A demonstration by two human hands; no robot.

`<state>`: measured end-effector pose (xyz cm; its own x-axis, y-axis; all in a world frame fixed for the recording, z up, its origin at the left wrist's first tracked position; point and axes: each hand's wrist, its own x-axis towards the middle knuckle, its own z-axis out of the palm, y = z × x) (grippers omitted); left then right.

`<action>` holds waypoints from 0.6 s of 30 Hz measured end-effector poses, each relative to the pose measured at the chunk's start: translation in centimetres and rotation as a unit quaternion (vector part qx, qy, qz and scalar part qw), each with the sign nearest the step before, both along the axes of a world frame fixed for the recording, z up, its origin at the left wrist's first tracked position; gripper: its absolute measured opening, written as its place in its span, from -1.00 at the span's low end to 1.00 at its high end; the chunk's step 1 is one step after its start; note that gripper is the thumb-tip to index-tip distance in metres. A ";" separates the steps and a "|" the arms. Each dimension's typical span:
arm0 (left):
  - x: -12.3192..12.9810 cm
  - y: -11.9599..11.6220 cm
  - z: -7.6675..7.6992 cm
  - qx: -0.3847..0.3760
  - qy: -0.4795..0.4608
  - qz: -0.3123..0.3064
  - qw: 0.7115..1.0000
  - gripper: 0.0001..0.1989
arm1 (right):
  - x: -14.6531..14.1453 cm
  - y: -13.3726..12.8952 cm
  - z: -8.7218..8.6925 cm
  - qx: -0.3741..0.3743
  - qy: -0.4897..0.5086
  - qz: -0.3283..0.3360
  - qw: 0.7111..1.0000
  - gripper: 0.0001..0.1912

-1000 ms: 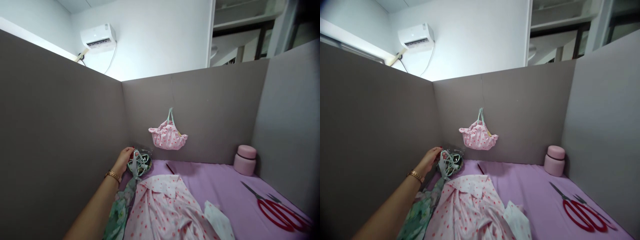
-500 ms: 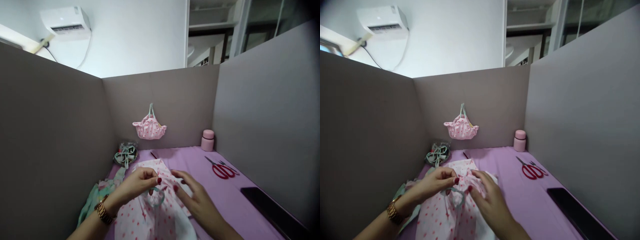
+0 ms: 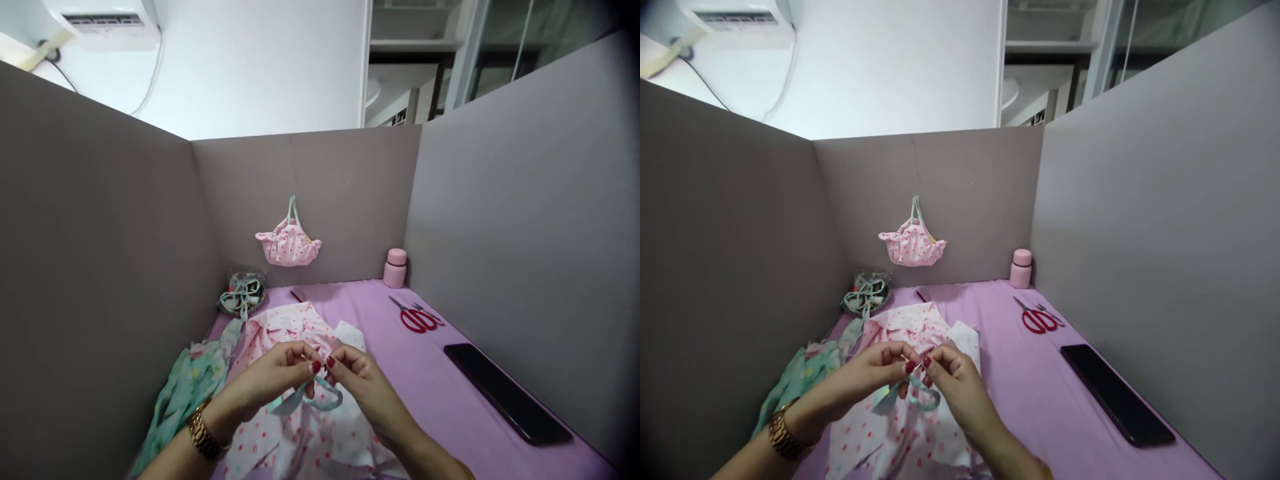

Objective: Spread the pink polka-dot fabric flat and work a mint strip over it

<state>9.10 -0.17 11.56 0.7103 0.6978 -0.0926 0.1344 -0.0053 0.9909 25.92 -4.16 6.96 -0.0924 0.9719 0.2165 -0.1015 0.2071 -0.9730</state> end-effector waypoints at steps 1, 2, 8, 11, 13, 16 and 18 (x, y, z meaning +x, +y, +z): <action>0.0 0.0 -0.2 -0.012 -0.003 -0.004 1.000 -0.69 | -0.1 -0.2 0.1 -0.004 0.003 0.001 1.000 -0.61; -0.1 -0.1 -0.3 -0.019 -0.005 -0.002 1.000 -0.70 | -0.2 -0.3 0.2 -0.006 0.003 0.004 1.000 -0.61; -0.3 -0.5 -1.5 -0.012 -0.009 0.029 0.999 -0.71 | -0.7 -0.9 0.4 0.000 -0.035 0.023 0.999 -0.63; -0.3 -1.5 -2.3 -0.009 -0.027 0.050 0.998 -0.68 | -0.4 -1.4 0.2 -0.011 -0.073 0.066 0.995 -0.65; -0.6 -2.4 -2.7 -0.019 -0.025 0.038 0.999 -0.65 | -0.1 -1.8 0.0 -0.028 -0.066 0.102 0.992 -0.65; -1.3 -3.4 -3.4 0.003 -0.003 0.001 1.000 -0.57 | 0.3 -2.2 -0.2 -0.073 0.043 0.100 0.991 -0.68; -2.0 -3.6 -3.9 0.058 0.029 0.009 0.998 -0.67 | 0.7 -2.0 -0.3 -0.126 0.155 0.076 0.977 -0.72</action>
<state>7.12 -3.76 7.64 0.6929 0.7192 -0.0516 0.1931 -0.1162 0.9743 26.62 -6.21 6.69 -0.2077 0.9781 0.0125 -0.4106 -0.0756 -0.9087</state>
